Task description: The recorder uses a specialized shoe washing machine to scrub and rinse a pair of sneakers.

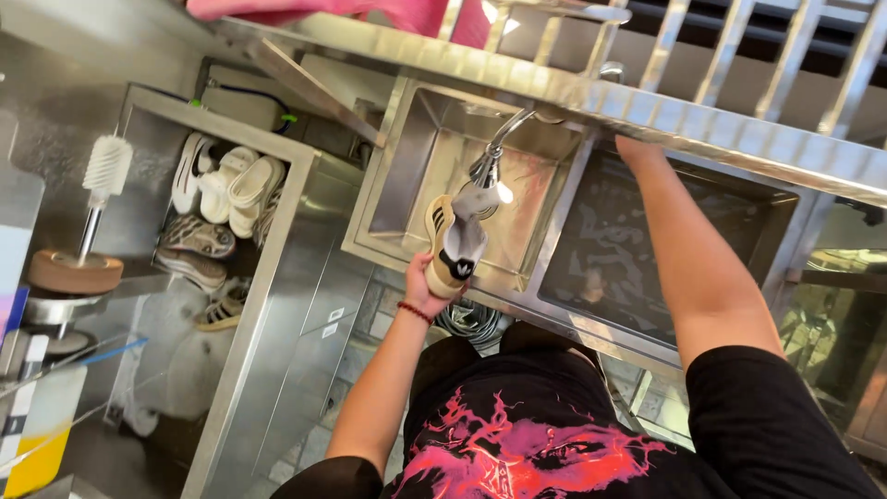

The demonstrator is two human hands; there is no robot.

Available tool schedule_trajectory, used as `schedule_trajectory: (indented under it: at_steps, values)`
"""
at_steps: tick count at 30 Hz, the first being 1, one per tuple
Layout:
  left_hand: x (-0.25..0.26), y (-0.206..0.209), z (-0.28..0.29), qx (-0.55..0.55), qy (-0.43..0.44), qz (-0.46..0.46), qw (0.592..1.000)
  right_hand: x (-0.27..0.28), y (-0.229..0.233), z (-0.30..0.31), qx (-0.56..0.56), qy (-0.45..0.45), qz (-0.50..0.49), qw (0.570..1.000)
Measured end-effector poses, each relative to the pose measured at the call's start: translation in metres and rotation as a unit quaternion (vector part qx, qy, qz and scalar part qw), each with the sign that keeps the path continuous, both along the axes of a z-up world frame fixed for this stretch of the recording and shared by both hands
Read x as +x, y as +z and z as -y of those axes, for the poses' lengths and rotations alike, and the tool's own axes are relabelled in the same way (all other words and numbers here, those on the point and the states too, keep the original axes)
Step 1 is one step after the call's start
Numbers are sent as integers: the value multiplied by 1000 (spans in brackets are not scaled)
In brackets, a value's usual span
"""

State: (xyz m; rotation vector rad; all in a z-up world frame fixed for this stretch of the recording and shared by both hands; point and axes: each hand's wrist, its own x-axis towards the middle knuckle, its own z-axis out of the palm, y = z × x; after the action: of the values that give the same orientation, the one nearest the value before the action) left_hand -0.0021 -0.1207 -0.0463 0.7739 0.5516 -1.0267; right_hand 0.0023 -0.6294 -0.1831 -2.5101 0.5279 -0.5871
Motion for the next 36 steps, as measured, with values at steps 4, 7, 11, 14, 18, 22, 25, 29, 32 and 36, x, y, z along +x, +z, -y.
schedule_trajectory:
  at_steps: [4,7,11,14,18,22,25,29,32,36]
  values:
    - [13,-31,5,-32,69,-69,995,-22,80,-61,84,-50,-169,981]
    - [18,-47,8,-57,109,-102,987,-42,78,-91,69,-12,-122,990]
    - [37,-55,23,-60,91,-63,992,-25,146,-145,233,72,-11,970]
    - [29,-62,31,-58,75,-69,993,-11,206,-189,391,179,-6,903]
    - [21,-62,38,-80,58,-52,994,19,256,-216,273,193,-85,939]
    - [11,-57,33,-66,49,-66,994,37,243,-215,295,172,-132,930]
    - [7,-58,27,-64,64,-81,993,41,225,-217,385,166,-90,903]
    - [7,-51,21,-44,48,-47,997,23,209,-186,230,140,-185,945]
    - [8,-34,16,-39,56,-24,997,-2,126,-117,170,81,-344,920]
    - [14,-20,16,-12,79,30,996,-24,-1,-34,89,54,-219,970]
